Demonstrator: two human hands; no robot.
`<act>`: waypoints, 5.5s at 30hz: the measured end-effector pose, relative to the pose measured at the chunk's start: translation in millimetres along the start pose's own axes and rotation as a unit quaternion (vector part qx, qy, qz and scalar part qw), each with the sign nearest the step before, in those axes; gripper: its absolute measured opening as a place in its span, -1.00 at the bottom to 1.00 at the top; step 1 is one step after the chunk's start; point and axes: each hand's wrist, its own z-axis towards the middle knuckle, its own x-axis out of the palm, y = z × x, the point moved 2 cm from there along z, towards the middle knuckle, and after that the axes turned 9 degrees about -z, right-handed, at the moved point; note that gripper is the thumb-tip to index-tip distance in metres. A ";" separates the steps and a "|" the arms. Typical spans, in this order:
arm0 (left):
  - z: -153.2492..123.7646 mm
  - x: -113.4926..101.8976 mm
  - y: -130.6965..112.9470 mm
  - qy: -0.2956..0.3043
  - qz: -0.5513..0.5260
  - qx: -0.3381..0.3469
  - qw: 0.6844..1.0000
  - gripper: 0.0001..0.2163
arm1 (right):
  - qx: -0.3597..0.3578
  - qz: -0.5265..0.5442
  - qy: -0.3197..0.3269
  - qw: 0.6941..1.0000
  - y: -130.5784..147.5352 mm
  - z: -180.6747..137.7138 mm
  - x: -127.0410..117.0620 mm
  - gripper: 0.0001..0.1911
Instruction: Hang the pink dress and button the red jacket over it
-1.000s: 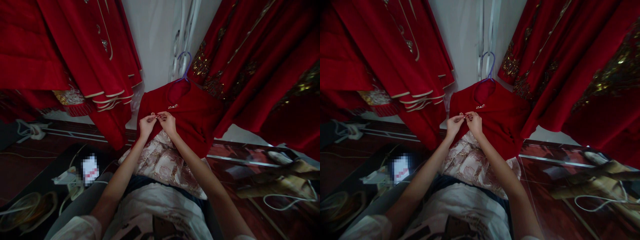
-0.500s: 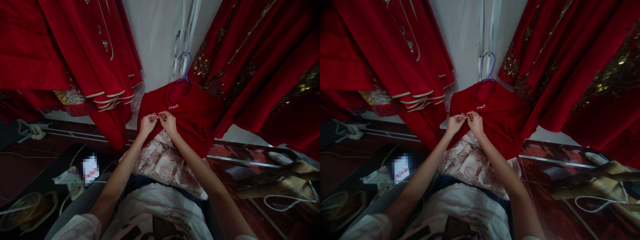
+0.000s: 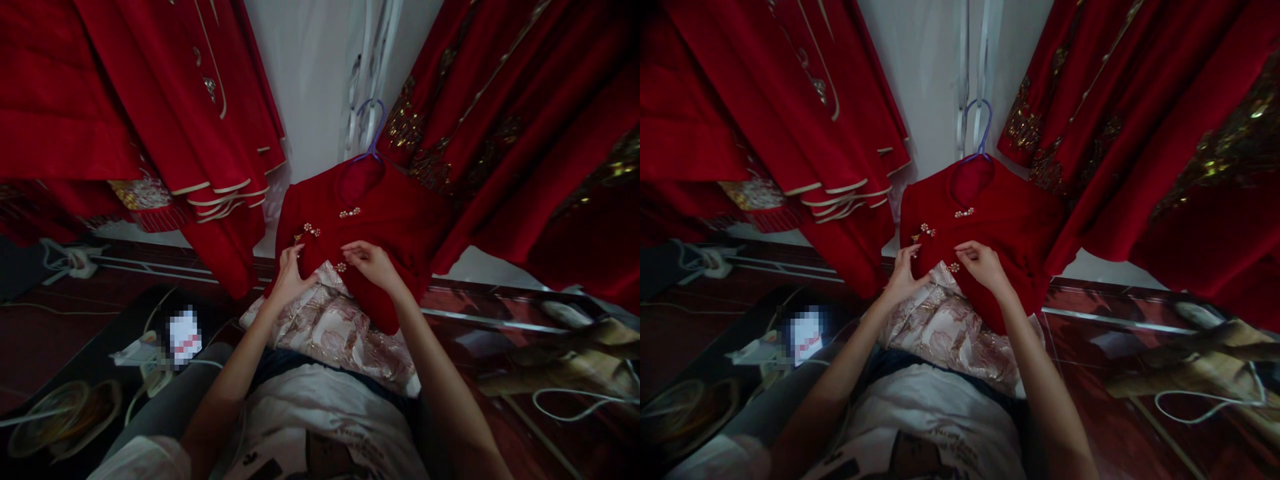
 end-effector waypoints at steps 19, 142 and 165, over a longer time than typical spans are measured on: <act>-35.4 7.2 -44.4 -0.041 -0.019 0.036 0.998 -0.82 | 0.034 -0.103 0.014 0.994 -4.2 -14.6 18.4 -0.76; 27.1 -5.1 -15.2 0.158 0.090 0.112 0.977 -0.54 | -0.089 -0.135 0.013 0.987 34.1 -22.2 9.1 -0.89; 14.8 -4.1 -12.7 0.159 0.121 0.283 0.938 -0.83 | -0.109 -0.119 -0.037 0.986 58.2 -31.6 -29.7 -0.89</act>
